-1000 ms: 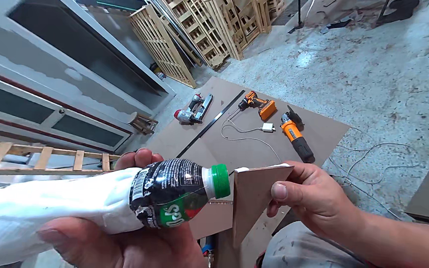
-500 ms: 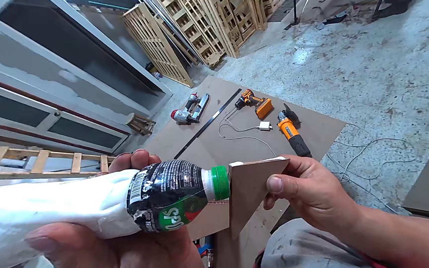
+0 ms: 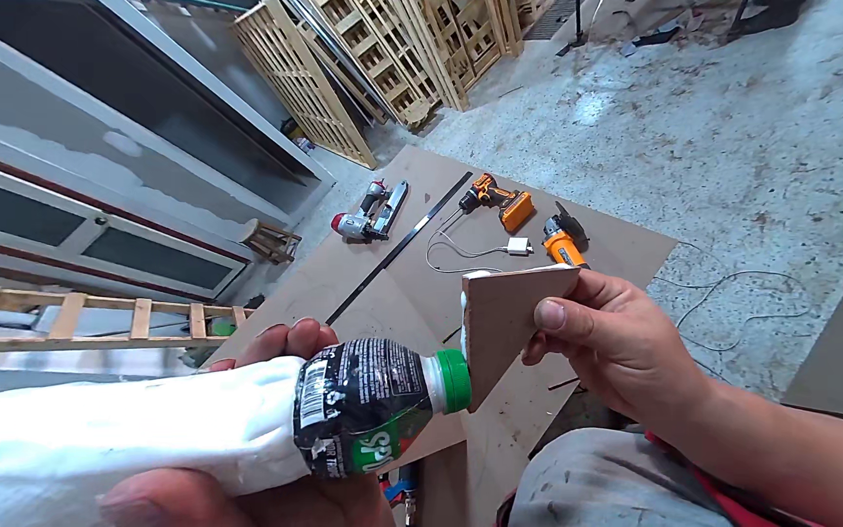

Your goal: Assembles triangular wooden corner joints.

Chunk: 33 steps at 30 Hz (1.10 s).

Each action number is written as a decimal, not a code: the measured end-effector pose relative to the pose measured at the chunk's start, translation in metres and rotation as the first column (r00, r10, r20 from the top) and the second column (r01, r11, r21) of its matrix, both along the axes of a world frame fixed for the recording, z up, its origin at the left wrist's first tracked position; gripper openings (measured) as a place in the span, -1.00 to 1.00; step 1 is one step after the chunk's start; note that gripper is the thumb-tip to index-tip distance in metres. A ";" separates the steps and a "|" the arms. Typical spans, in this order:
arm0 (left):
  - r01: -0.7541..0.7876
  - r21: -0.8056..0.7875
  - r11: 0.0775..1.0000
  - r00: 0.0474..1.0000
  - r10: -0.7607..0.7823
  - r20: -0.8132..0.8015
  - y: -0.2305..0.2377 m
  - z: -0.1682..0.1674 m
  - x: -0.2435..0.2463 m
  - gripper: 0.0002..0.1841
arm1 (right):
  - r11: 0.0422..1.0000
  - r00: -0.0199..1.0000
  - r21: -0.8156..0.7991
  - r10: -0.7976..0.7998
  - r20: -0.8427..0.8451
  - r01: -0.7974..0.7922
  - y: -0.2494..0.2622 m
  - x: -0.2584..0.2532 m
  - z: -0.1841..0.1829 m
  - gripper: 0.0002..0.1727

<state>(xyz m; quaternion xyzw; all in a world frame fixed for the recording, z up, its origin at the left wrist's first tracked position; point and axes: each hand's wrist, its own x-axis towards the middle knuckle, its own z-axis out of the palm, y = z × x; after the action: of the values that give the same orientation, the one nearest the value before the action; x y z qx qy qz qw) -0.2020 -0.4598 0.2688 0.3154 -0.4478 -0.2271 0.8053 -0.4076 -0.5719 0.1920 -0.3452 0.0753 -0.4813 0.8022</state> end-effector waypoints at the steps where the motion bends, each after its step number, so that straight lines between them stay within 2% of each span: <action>1: -0.001 0.010 1.000 1.000 0.001 -0.002 0.000 -0.002 -0.002 -0.46 | 1.000 1.000 0.010 -0.016 0.002 0.016 -0.002 0.000 0.000 -0.83; 4: -0.030 0.117 0.993 0.995 0.019 0.095 0.007 -0.013 0.002 -0.49 | 0.995 0.995 0.037 -0.095 0.020 0.094 -0.013 -0.003 -0.002 -0.85; 6: -0.062 0.297 0.953 0.950 -0.035 0.311 0.010 -0.028 0.014 -0.56 | 0.985 0.985 -0.003 -0.171 0.025 0.171 -0.022 -0.010 -0.003 -0.83; 7: -0.132 0.415 0.900 0.900 -0.067 0.431 0.006 -0.037 0.018 -0.58 | 0.975 0.975 -0.036 -0.220 0.024 0.220 -0.026 -0.014 -0.004 -0.81; 8: -0.284 0.528 0.800 0.805 -0.101 0.585 -0.004 -0.049 0.018 -0.55 | 0.959 0.963 -0.086 -0.268 0.024 0.269 -0.029 -0.018 -0.005 -0.81; 9: -0.491 0.588 0.643 0.641 -0.191 0.743 -0.019 -0.064 0.017 -0.49 | 0.940 0.950 -0.139 -0.310 0.024 0.311 -0.031 -0.022 -0.006 -0.81; 10: -0.651 0.601 0.464 0.482 -0.360 0.799 -0.038 -0.083 0.014 -0.43 | 0.919 0.938 -0.192 -0.346 0.022 0.344 -0.033 -0.026 -0.007 -0.82; 11: -0.742 0.600 0.299 0.376 -0.555 0.742 -0.061 -0.103 0.008 -0.38 | 0.898 0.926 -0.234 -0.378 0.017 0.372 -0.034 -0.029 -0.008 -0.83; 12: -0.801 0.573 0.176 0.295 -0.717 0.632 -0.083 -0.127 0.003 -0.36 | 0.883 0.915 -0.256 -0.404 0.014 0.394 -0.035 -0.033 -0.010 -0.82; 14: -0.884 0.463 0.062 0.153 -0.898 0.412 -0.116 -0.176 -0.007 -0.38 | 0.866 0.904 -0.279 -0.428 0.016 0.415 -0.039 -0.040 -0.014 -0.77; 16: -0.941 0.336 0.039 0.049 -0.967 0.248 -0.131 -0.214 -0.019 -0.57 | 0.855 0.900 -0.300 -0.436 0.021 0.422 -0.044 -0.049 -0.019 -0.75; 18: -0.960 0.271 0.074 -0.032 -0.987 0.156 -0.136 -0.241 -0.026 -0.68 | 0.869 0.908 -0.282 -0.419 0.021 0.407 -0.050 -0.056 -0.023 -0.76; 20: -0.965 0.238 0.110 -0.089 -0.991 0.098 -0.138 -0.257 -0.031 -0.70 | 0.913 0.935 -0.209 -0.355 0.024 0.351 -0.055 -0.062 -0.027 -0.78; 23: -0.966 0.202 0.163 -0.158 -0.987 0.038 -0.143 -0.264 -0.041 -0.70 | 0.985 0.983 -0.023 -0.167 0.075 0.169 -0.061 -0.066 -0.030 -0.79; 27: -0.967 0.200 0.156 -0.153 -0.988 0.029 -0.148 -0.260 -0.045 -0.68 | 0.998 0.989 0.063 -0.002 0.147 -0.008 -0.066 -0.066 -0.034 -0.80; 33: -0.954 0.245 0.171 -0.138 -0.979 0.149 -0.155 -0.243 -0.036 -0.61 | 0.999 0.982 0.020 0.040 0.187 -0.045 -0.068 -0.053 -0.036 -0.78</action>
<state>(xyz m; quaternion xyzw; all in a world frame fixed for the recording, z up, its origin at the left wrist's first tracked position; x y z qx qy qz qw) -0.2382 -0.6149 0.0262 0.7112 -0.5364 -0.1177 -0.4389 -0.4608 -0.6401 0.1558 -0.2904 -0.0016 -0.4932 0.8200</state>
